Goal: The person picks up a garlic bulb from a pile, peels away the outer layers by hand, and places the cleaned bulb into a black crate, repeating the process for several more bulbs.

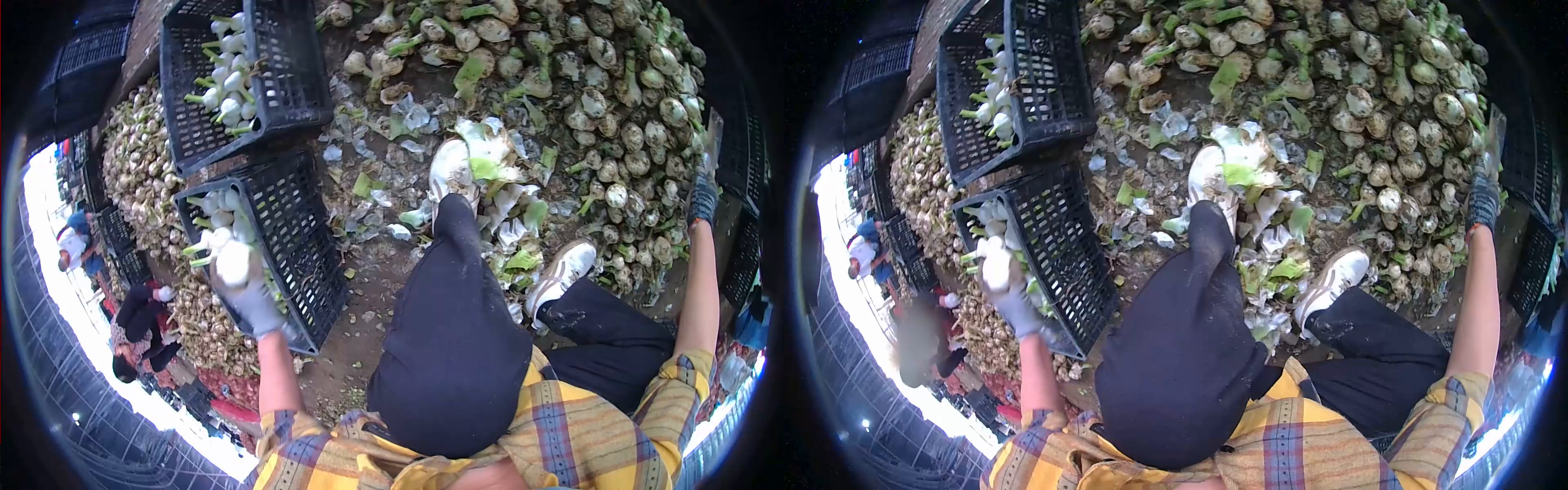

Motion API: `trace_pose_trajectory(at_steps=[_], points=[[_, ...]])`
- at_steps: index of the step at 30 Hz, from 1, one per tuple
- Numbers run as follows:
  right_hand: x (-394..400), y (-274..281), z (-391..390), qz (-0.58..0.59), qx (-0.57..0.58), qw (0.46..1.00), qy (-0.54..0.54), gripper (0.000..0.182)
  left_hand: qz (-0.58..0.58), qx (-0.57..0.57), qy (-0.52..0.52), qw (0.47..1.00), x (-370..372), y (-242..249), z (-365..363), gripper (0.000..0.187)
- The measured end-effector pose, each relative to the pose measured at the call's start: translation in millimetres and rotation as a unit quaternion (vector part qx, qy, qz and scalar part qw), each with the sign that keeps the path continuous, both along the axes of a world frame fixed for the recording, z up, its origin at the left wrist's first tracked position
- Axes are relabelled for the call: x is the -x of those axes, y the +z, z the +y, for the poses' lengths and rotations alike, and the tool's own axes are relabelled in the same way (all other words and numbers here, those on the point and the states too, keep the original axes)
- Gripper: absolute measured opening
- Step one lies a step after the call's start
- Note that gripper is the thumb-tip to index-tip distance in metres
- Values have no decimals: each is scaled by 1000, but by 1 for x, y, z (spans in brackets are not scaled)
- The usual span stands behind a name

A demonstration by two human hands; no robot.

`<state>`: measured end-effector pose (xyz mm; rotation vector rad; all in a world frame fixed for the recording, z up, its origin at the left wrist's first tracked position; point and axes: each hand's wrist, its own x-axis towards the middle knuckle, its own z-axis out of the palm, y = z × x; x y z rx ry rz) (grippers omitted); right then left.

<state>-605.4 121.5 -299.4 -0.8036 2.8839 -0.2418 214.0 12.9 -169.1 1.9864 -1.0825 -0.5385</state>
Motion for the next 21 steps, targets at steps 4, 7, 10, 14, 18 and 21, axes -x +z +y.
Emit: trace_pose_trajectory(at_steps=[4, 7, 10, 14, 18, 21], points=[[19, -7, 15, 83, -48, 995, 10, 69, -125, -207, -7, 970, -138, -22, 81, 56], [-21, 21, -14, -108, -67, 984, -128, 76, -289, -214, -19, 933, -154, -27, 103, 64], [-47, 37, -26, -76, -41, 989, -120, 74, -412, -105, -149, 893, -79, -13, 44, 58], [-107, 85, -56, 52, -108, 993, 3, 65, -151, 20, -276, 949, 39, -28, -26, 54], [-151, 75, -98, 282, 129, 902, 300, 42, 77, 7, -331, 941, 129, -65, -56, 50], [-225, 79, -154, -69, 75, 956, 275, 41, 188, -28, -358, 914, 201, -65, -73, 48]])
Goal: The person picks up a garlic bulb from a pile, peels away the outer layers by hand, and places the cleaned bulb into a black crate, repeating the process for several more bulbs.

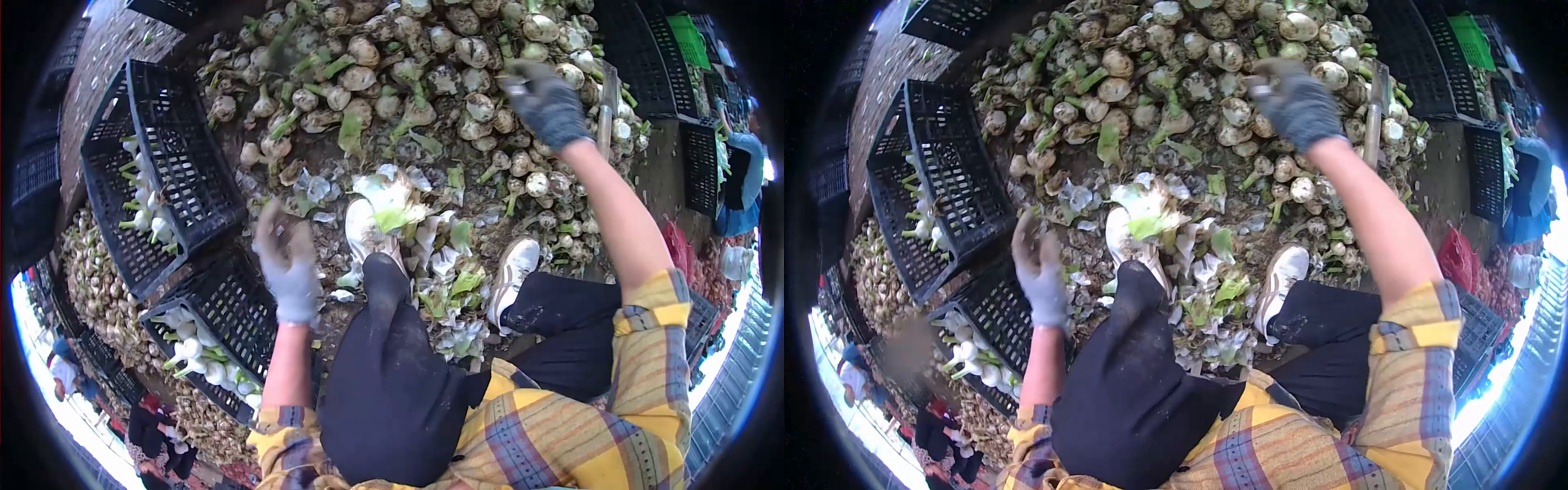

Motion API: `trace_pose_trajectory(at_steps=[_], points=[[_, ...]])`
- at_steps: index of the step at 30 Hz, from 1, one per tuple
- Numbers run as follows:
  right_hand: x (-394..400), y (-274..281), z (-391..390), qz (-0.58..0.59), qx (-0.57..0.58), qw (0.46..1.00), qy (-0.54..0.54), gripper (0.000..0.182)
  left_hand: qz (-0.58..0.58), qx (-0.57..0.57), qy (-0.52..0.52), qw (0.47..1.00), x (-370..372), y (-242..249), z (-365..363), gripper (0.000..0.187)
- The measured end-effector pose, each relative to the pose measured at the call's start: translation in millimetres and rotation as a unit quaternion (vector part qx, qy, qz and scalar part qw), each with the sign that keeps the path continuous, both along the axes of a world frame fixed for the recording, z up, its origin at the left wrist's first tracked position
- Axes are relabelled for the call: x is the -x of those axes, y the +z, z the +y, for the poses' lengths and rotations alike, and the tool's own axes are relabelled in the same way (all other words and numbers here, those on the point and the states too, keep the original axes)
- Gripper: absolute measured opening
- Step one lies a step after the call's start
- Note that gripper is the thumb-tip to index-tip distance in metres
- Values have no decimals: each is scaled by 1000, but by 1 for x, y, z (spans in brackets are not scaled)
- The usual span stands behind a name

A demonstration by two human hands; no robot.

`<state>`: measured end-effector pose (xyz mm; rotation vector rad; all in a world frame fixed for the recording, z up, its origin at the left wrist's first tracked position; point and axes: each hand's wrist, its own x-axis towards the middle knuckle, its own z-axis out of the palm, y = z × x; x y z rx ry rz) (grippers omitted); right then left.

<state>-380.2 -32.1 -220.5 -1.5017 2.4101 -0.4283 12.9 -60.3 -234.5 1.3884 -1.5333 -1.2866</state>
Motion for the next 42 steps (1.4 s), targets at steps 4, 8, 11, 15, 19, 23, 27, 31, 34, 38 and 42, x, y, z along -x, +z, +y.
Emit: trace_pose_trajectory(at_steps=[4, 8, 11, 15, 19, 23, 27, 31, 34, 38, 42], points=[[-61, -45, -57, 0, -233, 969, 83, 56, 86, -7, -58, 995, 55, -20, -8, 43], [-91, -58, -80, -13, -262, 965, 23, 43, 142, -88, -39, 985, 82, -27, 1, 36], [-87, -78, -84, 3, -221, 975, 10, 39, 131, -160, -43, 977, 80, -30, 5, 35], [-76, -53, -59, -16, -186, 982, 3, 37, 112, -125, -27, 985, 77, -42, 4, 35], [-83, -37, -11, -107, -83, 984, 116, 29, 145, -180, -6, 973, 91, -34, -2, 43], [-108, -20, 14, -342, -78, 922, 165, 27, 209, -285, -80, 932, 95, -45, -4, 54], [-125, -15, 21, -620, -47, 783, 17, 24, 202, -272, -110, 934, 86, -63, 2, 54], [-143, -22, 24, -530, 8, 848, -15, 27, 253, -327, -66, 908, 86, -44, 10, 58], [-158, -24, 25, -539, -64, 838, -52, 30, 140, -216, -54, 965, 85, -37, 11, 55], [-175, -38, 26, -502, -17, 861, -82, 35, 147, -67, -48, 986, 88, -42, 14, 40], [-176, -55, 28, -465, -62, 880, -70, 35, 134, -75, -44, 987, 84, -44, 16, 37]])
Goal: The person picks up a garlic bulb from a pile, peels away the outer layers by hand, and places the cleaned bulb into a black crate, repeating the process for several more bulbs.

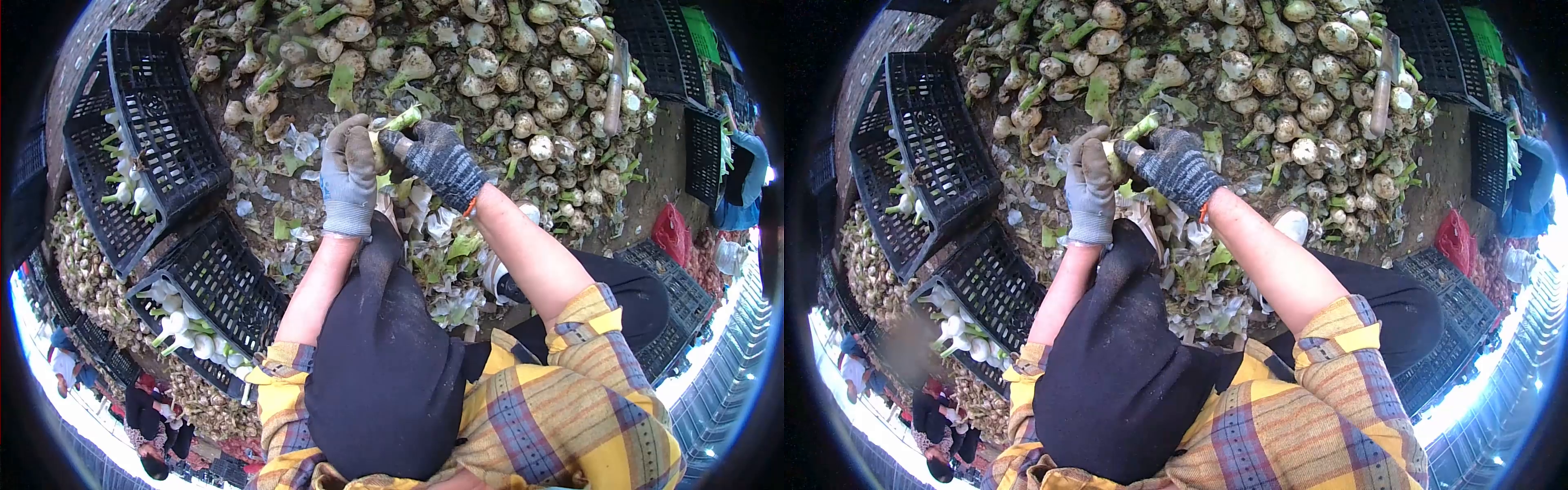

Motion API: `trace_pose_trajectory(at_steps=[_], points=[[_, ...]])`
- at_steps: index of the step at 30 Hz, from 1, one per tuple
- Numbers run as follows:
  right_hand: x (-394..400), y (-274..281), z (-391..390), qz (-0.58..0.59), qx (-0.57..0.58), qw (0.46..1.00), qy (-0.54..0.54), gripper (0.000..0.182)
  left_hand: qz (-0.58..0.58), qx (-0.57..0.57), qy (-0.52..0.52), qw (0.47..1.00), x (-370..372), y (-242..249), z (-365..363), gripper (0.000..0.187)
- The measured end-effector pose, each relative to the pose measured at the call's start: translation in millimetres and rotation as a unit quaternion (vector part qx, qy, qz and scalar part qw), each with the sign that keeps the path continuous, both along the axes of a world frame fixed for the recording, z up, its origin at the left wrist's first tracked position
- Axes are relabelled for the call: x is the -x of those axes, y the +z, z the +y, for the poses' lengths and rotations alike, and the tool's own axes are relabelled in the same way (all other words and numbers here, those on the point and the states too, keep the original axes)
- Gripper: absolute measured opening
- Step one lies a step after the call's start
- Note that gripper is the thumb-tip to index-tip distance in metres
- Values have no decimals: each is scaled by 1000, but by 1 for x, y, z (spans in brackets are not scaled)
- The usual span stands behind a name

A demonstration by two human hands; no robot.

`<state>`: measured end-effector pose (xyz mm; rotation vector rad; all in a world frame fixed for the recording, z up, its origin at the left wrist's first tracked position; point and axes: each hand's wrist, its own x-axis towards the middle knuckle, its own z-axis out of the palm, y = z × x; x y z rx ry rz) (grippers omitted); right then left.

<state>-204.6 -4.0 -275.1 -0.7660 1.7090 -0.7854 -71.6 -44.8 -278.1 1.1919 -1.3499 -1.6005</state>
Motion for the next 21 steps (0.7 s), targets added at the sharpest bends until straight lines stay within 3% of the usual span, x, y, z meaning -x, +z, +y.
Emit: trace_pose_trajectory(at_steps=[9, 18, 21], points=[[6, 5, 7, 64, 40, 994, 82, 33, -13, -55, -6, 998, -5, -10, 4, 36], [7, 3, 13, 97, 104, 984, 111, 28, -34, -4, -18, 999, -4, -8, 3, 40], [2, -2, 15, 37, 134, 989, 53, 24, 11, -106, 4, 994, -3, 3, 3, 43]])
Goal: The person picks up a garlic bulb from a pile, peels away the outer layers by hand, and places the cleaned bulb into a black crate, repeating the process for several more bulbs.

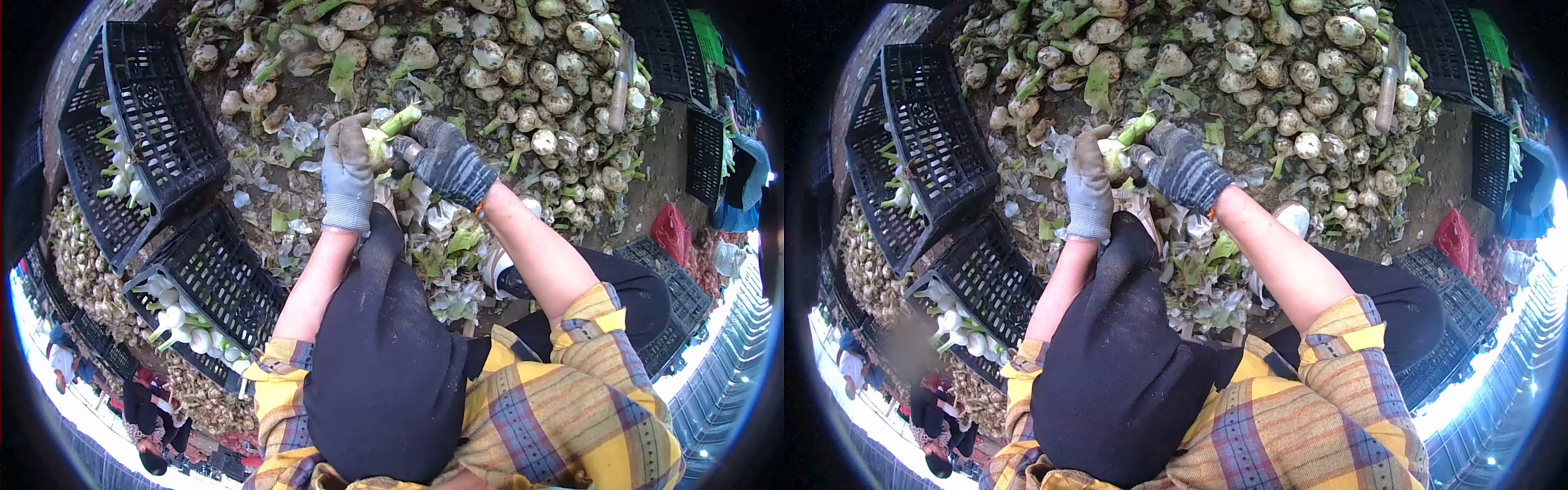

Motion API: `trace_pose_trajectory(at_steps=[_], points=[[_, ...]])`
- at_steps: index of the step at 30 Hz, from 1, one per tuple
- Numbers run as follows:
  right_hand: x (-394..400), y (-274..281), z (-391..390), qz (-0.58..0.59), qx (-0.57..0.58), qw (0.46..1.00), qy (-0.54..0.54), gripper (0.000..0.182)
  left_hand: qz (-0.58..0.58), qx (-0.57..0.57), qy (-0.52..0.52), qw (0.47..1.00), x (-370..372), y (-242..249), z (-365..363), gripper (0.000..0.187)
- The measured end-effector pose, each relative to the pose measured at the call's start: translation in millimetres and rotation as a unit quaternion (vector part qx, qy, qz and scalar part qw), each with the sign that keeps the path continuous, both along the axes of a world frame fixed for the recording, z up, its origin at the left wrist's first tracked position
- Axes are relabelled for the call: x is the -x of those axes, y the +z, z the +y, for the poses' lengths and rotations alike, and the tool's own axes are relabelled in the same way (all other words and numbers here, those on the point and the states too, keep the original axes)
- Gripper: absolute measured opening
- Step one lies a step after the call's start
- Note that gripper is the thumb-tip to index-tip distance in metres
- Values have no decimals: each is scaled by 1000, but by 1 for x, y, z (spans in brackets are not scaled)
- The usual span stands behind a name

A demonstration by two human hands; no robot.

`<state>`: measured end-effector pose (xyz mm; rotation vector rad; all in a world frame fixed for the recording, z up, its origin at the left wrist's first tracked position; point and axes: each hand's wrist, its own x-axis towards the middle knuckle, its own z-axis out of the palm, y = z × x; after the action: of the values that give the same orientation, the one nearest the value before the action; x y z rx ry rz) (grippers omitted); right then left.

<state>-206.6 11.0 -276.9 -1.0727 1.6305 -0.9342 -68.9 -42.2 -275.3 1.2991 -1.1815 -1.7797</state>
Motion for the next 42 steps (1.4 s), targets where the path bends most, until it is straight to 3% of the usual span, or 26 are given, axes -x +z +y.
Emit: trace_pose_trajectory(at_steps=[3, 6, 8, 9, 10, 13, 14, 16, 17, 20, 23, 24, 26, 27, 28, 29, 31, 37, 38, 41, 42], points=[[-1, 3, 1, 59, -19, 998, -3, 24, -29, 40, -16, 999, -2, -7, -1, 43], [-2, 12, -2, 96, -35, 995, -18, 22, -39, -84, -83, 992, -6, -11, -7, 54], [-1, 4, -3, 140, -53, 989, -16, 23, -72, 43, -152, 985, -14, -34, -8, 53], [-1, 0, -3, 161, -62, 985, -16, 24, -87, 107, -185, 973, -6, -16, -14, 53], [0, -3, -4, 162, -84, 983, -25, 23, -80, -128, -96, 984, 5, 9, -2, 51], [-3, -4, -1, 188, -50, 981, -30, 24, -45, 77, -73, 993, 1, -16, 15, 52], [-4, 3, -6, 179, -112, 977, -25, 27, -18, -2, -46, 999, 2, -3, 11, 49], [-10, 3, -4, 149, -63, 984, -71, 28, 38, -166, -48, 984, -10, -18, 2, 46], [-10, 3, -4, 135, -37, 986, -94, 29, 94, -269, -1, 958, -4, -6, -5, 46], [-11, 1, -3, 111, -89, 985, -96, 29, 203, -354, 11, 913, -6, -19, -3, 52], [-10, -2, -3, 73, -109, 987, -94, 31, 14, -161, -44, 986, -3, -2, 6, 53], [-11, -7, -1, 93, -89, 987, -92, 32, -51, -24, -68, 996, -5, -17, 11, 53], [-14, -12, 3, 180, -37, 980, -81, 27, 28, -139, -33, 989, -7, -13, 9, 50], [-13, -16, 5, 263, -44, 964, -5, 24, 67, -196, -15, 978, -7, -10, 7, 48], [-8, -21, 7, 343, -49, 935, 72, 21, 204, -316, -9, 926, -15, -13, 3, 46], [-4, -20, 7, 418, -54, 895, 147, 18, 257, -371, 32, 892, -13, -6, 0, 47], [-2, -18, 12, 413, -1, 898, 152, 17, 151, -298, -9, 942, -11, -7, 0, 46], [-8, -12, 9, 347, -29, 933, 90, 13, 177, -346, 17, 921, -14, -21, 2, 45], [-7, -9, 6, 344, -56, 928, 132, 15, 158, -323, 44, 932, -10, -20, 0, 42], [-23, 2, 4, 85, -111, 985, -102, 25, 86, -216, 95, 968, -5, -11, 4, 38], [-25, 11, 3, 48, -71, 991, -103, 24, 83, -200, 101, 971, -4, -4, 7, 36]])
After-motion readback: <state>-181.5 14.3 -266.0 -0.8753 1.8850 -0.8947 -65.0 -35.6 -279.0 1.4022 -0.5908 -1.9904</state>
